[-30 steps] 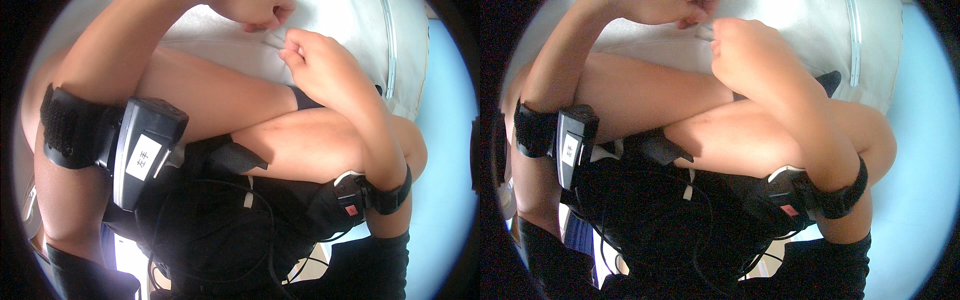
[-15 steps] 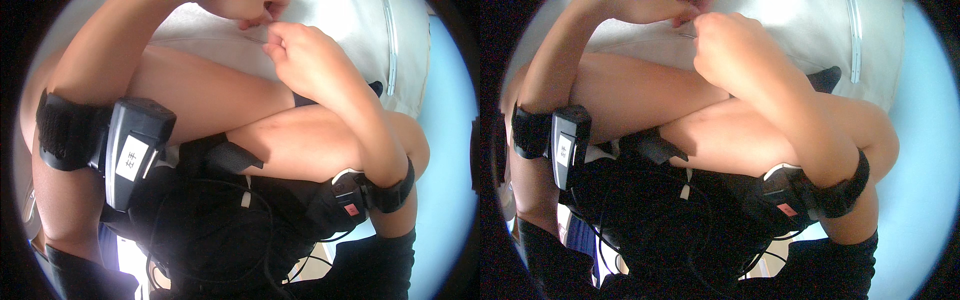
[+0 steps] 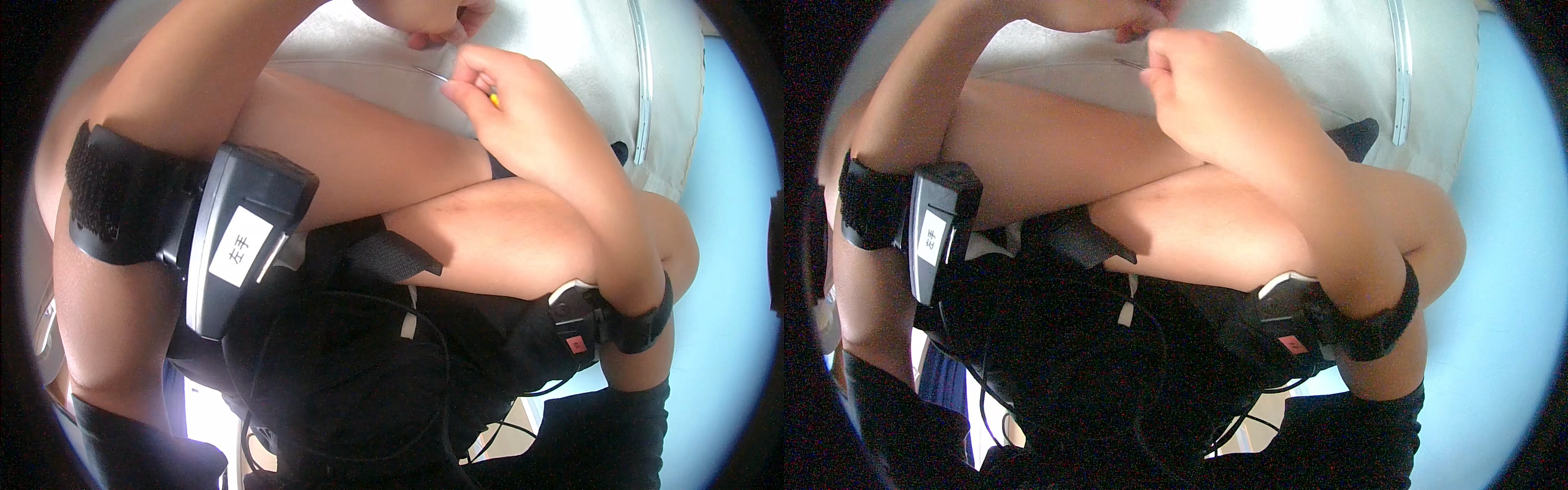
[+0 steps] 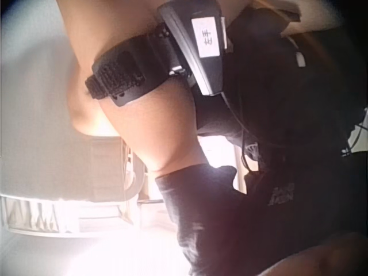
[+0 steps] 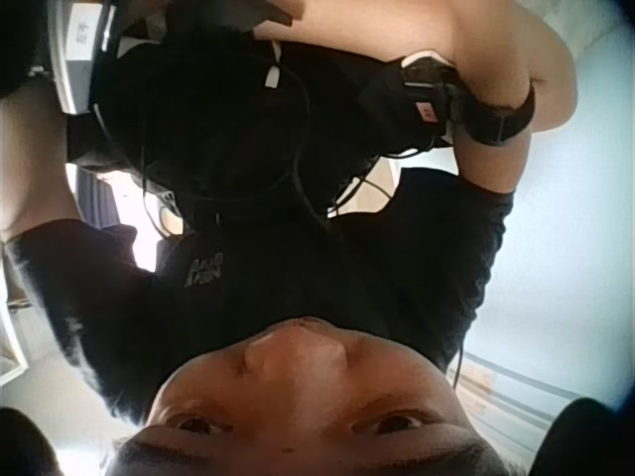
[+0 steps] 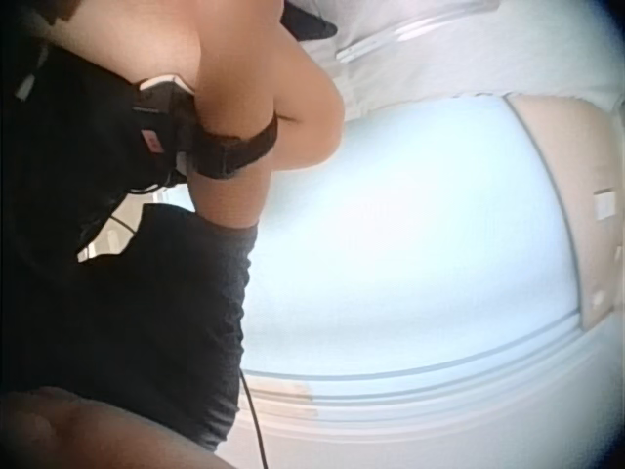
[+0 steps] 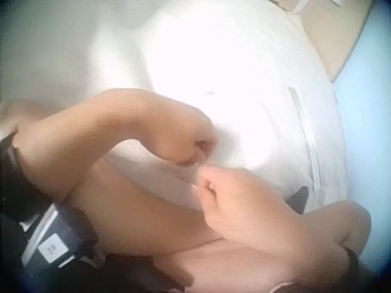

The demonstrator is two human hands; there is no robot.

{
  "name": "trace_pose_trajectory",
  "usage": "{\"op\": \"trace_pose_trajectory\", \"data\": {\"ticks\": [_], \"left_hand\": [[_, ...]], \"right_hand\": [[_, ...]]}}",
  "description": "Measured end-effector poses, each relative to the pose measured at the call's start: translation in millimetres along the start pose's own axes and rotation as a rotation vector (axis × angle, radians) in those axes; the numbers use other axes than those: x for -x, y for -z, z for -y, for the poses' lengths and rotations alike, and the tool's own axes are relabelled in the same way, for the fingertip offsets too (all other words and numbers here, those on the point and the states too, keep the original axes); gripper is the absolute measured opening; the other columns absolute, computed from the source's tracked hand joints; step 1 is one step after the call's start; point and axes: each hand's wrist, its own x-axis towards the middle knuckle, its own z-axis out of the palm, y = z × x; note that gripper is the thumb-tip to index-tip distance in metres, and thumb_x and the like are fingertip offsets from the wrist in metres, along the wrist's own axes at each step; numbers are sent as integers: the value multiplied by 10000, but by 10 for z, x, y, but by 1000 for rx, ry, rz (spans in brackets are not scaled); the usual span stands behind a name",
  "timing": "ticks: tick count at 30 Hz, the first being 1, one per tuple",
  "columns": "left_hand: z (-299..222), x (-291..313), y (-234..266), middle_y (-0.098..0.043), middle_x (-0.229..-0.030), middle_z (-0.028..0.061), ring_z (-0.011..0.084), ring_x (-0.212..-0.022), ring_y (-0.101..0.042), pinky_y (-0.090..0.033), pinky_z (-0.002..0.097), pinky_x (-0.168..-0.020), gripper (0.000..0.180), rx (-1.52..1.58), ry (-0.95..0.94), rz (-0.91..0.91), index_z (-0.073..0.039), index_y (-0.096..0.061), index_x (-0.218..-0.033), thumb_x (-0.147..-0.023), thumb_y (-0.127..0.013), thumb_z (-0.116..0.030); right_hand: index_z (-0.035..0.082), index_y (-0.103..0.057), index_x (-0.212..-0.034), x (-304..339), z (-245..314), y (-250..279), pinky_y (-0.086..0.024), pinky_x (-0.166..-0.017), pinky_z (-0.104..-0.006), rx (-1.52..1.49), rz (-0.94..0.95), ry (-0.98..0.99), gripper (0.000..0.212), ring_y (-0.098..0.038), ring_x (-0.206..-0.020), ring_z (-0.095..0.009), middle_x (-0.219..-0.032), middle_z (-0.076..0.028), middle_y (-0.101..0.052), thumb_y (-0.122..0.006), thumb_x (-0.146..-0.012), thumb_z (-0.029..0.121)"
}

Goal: The person assembles metal hooks and brackets on a white cloth on the floor by hand and using a screwdriver.

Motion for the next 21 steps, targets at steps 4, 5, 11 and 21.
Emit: {"op": "trace_pose_trajectory", "data": {"ticks": [4,5,11,21], "left_hand": [[36,-38,82,-688,-1019,198,335,-961,-623,-467,411,-881,267,23,56,36,6,-669,-1063,-865,-566,-139],[57,-55,87,-688,-1020,197,335,-965,-623,-467,410,-882,266,40,78,66,5,-669,-1065,-865,-566,-137],[110,141,169,-685,-1007,201,332,-956,-622,-468,409,-869,261,11,6,-21,4,-671,-1060,-861,-563,-126],[97,87,282,-681,-1003,203,332,-953,-621,-469,413,-867,268,65,60,59,14,-670,-1051,-854,-558,-129]], "right_hand": [[38,-622,-878,-145,58,18,-480,-672,-444,126,26,-80,145,-596,-700,-358,-738,-184,-620,-584,-924,171],[47,-651,-880,-155,54,30,-522,-747,-497,127,56,-125,151,-652,-813,-429,-833,-210,-675,-559,-903,164],[32,-593,-889,-173,82,82,-443,-602,-391,115,1,-80,151,-520,-580,-277,-650,-132,-571,-600,-949,170],[41,-630,-864,-251,287,74,-509,-716,-514,111,18,-107,143,-641,-782,-434,-794,-217,-664,-582,-903,170]]}}
